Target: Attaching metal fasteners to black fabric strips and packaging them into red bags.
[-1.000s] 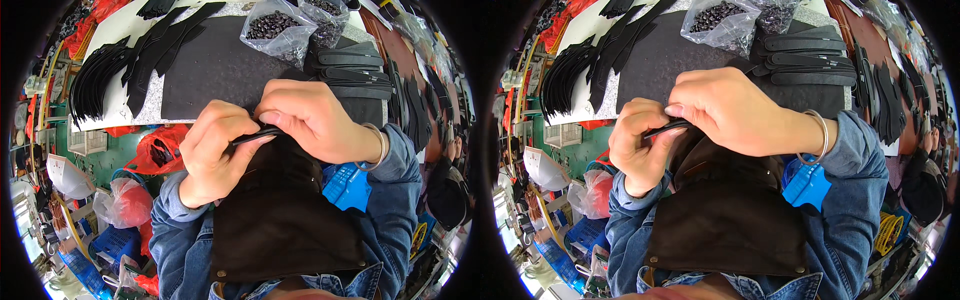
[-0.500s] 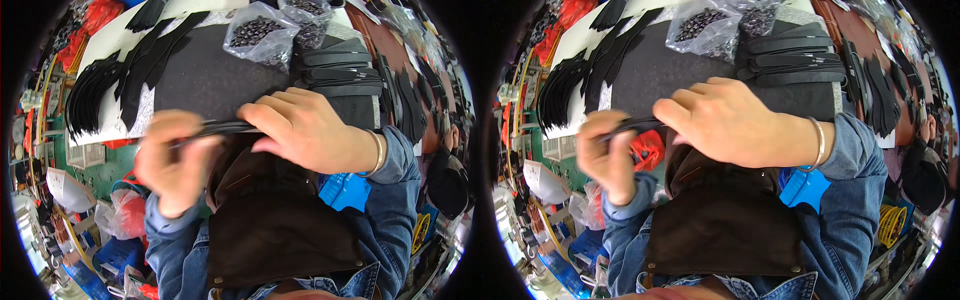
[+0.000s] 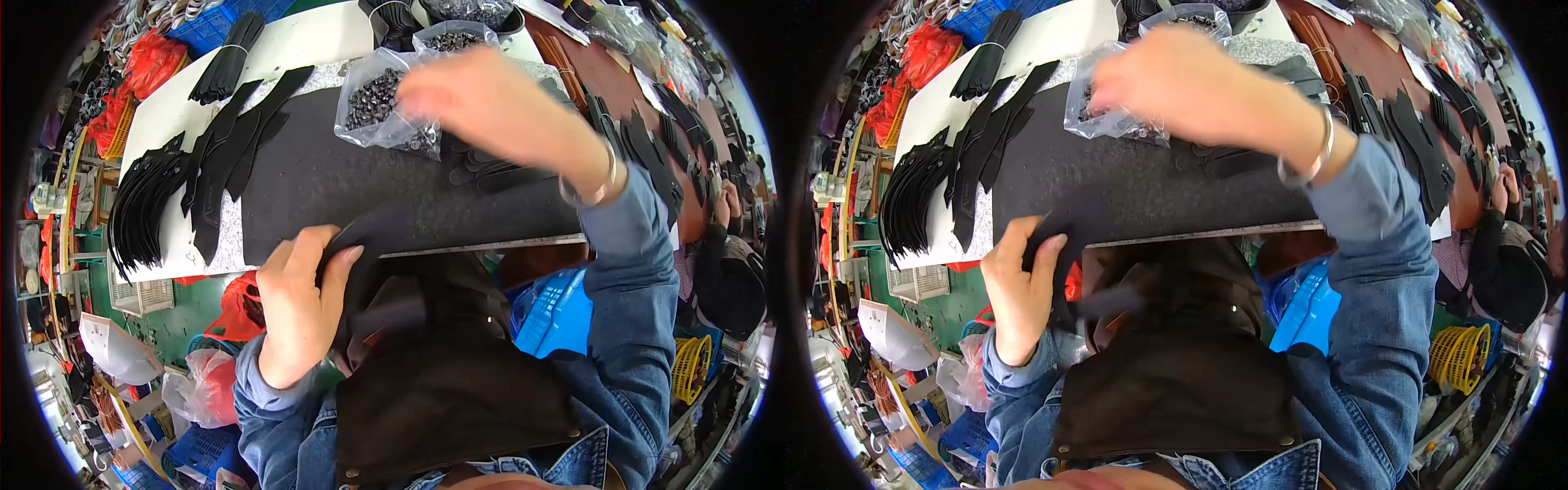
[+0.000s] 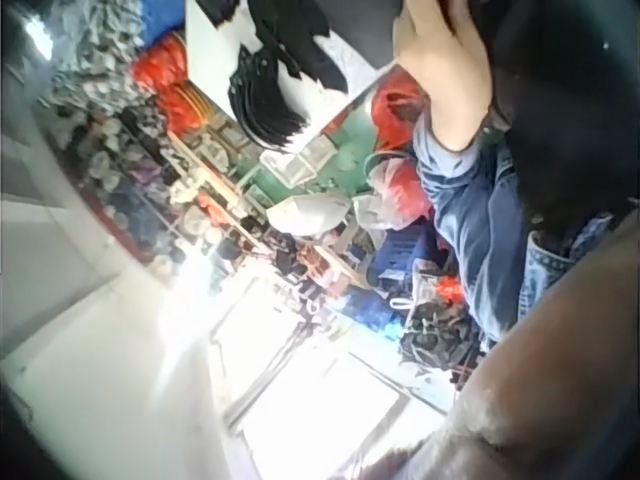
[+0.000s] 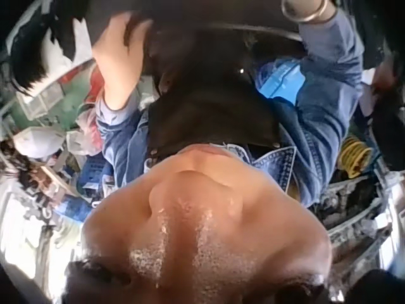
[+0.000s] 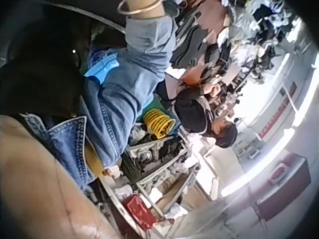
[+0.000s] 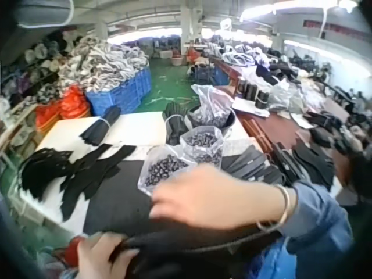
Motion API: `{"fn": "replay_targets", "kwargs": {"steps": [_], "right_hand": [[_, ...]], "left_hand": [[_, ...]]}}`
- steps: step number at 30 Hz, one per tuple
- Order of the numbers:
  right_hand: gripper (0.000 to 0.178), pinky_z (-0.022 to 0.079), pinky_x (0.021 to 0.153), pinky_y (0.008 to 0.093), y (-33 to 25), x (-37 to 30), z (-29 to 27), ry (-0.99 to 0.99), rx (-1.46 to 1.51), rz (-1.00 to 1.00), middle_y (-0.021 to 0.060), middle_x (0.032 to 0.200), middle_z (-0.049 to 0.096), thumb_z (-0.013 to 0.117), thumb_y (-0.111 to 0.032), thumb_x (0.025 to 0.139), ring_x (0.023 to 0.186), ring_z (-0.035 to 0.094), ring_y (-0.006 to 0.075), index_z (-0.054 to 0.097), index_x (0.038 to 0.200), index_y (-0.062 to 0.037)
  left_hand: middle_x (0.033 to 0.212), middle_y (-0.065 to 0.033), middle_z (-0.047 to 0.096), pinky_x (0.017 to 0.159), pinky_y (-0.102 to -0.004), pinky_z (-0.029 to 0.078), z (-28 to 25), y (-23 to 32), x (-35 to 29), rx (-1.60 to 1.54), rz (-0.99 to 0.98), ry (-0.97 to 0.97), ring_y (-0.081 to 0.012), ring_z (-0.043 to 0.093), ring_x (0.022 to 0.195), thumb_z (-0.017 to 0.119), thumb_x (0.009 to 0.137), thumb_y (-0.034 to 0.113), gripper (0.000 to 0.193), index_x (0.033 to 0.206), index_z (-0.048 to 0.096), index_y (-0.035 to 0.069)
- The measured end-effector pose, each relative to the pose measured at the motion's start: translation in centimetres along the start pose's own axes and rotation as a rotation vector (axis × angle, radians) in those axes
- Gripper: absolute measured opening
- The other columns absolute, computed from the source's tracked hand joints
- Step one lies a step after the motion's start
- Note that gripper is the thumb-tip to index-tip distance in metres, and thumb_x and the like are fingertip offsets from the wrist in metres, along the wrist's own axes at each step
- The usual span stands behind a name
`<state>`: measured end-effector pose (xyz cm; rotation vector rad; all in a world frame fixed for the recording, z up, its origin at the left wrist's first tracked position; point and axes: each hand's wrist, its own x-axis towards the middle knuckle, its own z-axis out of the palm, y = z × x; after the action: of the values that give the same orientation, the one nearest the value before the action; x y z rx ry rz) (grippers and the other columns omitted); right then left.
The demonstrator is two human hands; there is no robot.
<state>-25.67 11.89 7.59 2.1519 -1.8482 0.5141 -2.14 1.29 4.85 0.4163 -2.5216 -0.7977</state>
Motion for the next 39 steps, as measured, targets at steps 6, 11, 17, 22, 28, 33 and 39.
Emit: {"fn": "replay_targets", "kwargs": {"steps": [6,11,17,22,28,33,39], "right_hand": [[0.033,0.046,0.071,0.0371,9.0,-0.8,1.5,-0.255,-0.266,0.227,0.0075,0.085,0.057,0.059,-0.001,0.074,0.087,0.057,0.0256,0.057,0.105,-0.0091],[0.015,0.045,0.066,0.0382,10.7,-0.7,1.8,-0.259,-0.346,0.235,0.0072,0.076,0.055,0.057,-0.007,0.077,0.077,0.058,0.0283,0.059,0.093,-0.0055],[0.017,0.045,0.063,0.0410,11.7,-0.9,1.7,-0.083,-0.263,0.279,0.0152,0.071,0.061,0.052,-0.018,0.080,0.069,0.058,0.0331,0.061,0.079,-0.0045],[0.018,0.045,0.063,0.0408,11.6,-1.2,1.3,0.036,-0.204,0.282,0.0138,0.072,0.061,0.049,-0.017,0.081,0.068,0.058,0.0328,0.063,0.078,-0.0054],[0.016,0.046,0.063,0.0271,1.8,-0.3,-0.6,0.145,0.335,0.515,0.0070,0.076,0.062,0.054,-0.006,0.081,0.071,0.061,0.0184,0.061,0.096,-0.0032],[0.012,0.046,0.059,0.0246,-5.9,-1.7,0.0,0.155,0.726,0.353,0.0092,0.076,0.061,0.056,-0.001,0.079,0.066,0.061,0.0145,0.059,0.090,0.0021],[0.013,0.044,0.072,0.0286,-7.5,-1.9,2.1,0.227,0.713,0.186,0.0091,0.091,0.055,0.064,0.004,0.070,0.083,0.054,0.0203,0.058,0.081,-0.0011]], "left_hand": [[0.065,-0.0139,0.057,0.054,-0.0370,0.041,0.4,-0.1,-0.3,-0.047,0.011,-0.097,-0.0300,0.054,0.057,0.065,0.076,0.008,0.013,0.083,0.057,0.001],[0.065,-0.0137,0.058,0.053,-0.0364,0.042,0.8,-0.4,-0.3,-0.087,-0.006,-0.116,-0.0291,0.055,0.057,0.065,0.076,0.008,0.013,0.083,0.057,0.001],[0.063,-0.0140,0.057,0.053,-0.0359,0.042,1.0,-0.4,-0.2,-0.126,-0.043,-0.139,-0.0291,0.055,0.056,0.065,0.076,0.008,0.013,0.084,0.057,0.001],[0.064,-0.0155,0.057,0.053,-0.0334,0.043,1.1,0.1,-0.3,-0.178,-0.088,-0.133,-0.0289,0.057,0.056,0.065,0.077,0.008,0.013,0.083,0.057,0.000],[0.066,-0.0185,0.058,0.053,-0.0309,0.044,0.6,-0.1,0.0,-0.190,-0.188,-0.077,-0.0299,0.060,0.058,0.065,0.076,0.007,0.014,0.082,0.056,-0.002],[0.062,-0.0172,0.058,0.052,-0.0294,0.044,0.5,0.4,0.4,-0.255,-0.233,-0.049,-0.0258,0.060,0.056,0.064,0.077,0.007,0.012,0.082,0.057,-0.002],[0.061,-0.0152,0.057,0.051,-0.0299,0.042,0.4,1.3,-0.1,-0.272,-0.179,-0.063,-0.0241,0.059,0.054,0.064,0.077,0.007,0.010,0.080,0.057,0.000]]}}
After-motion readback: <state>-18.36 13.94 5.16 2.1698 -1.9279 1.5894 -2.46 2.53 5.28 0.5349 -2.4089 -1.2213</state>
